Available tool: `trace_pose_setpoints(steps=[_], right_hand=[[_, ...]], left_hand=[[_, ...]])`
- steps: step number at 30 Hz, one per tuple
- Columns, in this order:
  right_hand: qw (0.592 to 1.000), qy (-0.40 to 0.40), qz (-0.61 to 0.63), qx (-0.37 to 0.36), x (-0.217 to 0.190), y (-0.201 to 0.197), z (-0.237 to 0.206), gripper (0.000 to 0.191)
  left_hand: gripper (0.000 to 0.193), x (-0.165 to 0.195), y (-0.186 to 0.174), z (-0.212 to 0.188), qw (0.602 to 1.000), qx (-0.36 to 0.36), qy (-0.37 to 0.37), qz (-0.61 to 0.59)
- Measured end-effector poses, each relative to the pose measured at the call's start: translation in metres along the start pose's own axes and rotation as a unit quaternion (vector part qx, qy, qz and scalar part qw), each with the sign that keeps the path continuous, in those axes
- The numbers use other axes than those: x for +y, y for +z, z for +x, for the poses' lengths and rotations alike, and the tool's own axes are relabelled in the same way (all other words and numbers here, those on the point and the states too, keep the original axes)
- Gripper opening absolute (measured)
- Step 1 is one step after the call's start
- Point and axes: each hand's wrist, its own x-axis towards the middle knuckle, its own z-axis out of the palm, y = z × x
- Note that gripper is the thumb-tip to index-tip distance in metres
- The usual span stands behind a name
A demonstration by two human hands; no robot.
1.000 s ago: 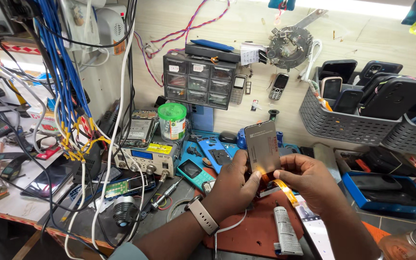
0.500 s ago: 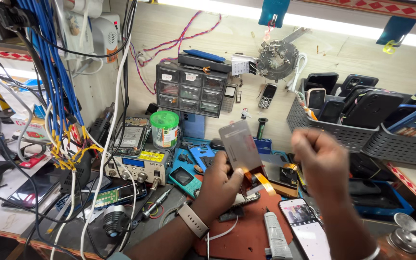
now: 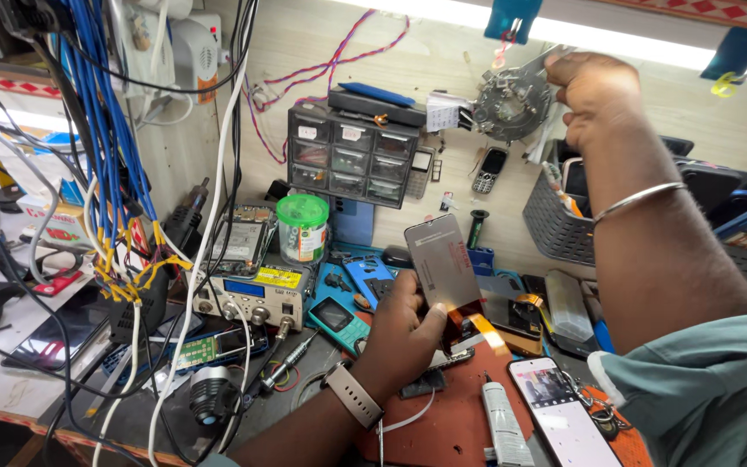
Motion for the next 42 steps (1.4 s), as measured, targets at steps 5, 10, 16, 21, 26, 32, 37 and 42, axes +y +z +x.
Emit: trace_pose_setpoints(steps=[5,10,16,21,26,32,37,42], right_hand=[[0.991,0.024,0.126,0.029,-0.001,0.002,-0.010,0.017],[0.957,0.038,0.278,0.071,0.002,-0.004,-0.008,0.016],[0.928,0.026,0.362,0.086,0.023,-0.024,0.003,0.027],[0.952,-0.090,0.262,-0.134,0.080,-0.054,-0.037,0.019],[0.974,-0.104,0.076,-0.185,0.152,-0.052,-0.115,0.028],[0.961,-0.040,0.135,-0.240,0.207,-0.044,-0.131,0.026],[0.952,-0.033,0.154,-0.263,0.233,-0.051,-0.127,0.021],[0.950,-0.025,0.150,-0.273,0.233,-0.050,-0.127,0.019]], left_hand=[[0.029,0.000,0.001,-0.001,0.999,-0.004,-0.022,0.023],[0.029,0.000,0.001,-0.001,1.000,-0.007,-0.004,0.002],[0.031,-0.009,-0.002,0.007,0.998,0.004,-0.016,-0.057],[0.035,-0.020,-0.007,0.015,0.967,0.005,-0.065,-0.245],[0.033,-0.025,-0.014,0.018,0.951,-0.001,-0.047,-0.305],[0.039,-0.020,-0.017,0.021,0.963,0.002,-0.054,-0.263],[0.045,-0.012,-0.018,0.015,0.973,-0.008,-0.055,-0.225],[0.049,-0.001,-0.019,0.013,0.985,-0.017,-0.062,-0.162]])
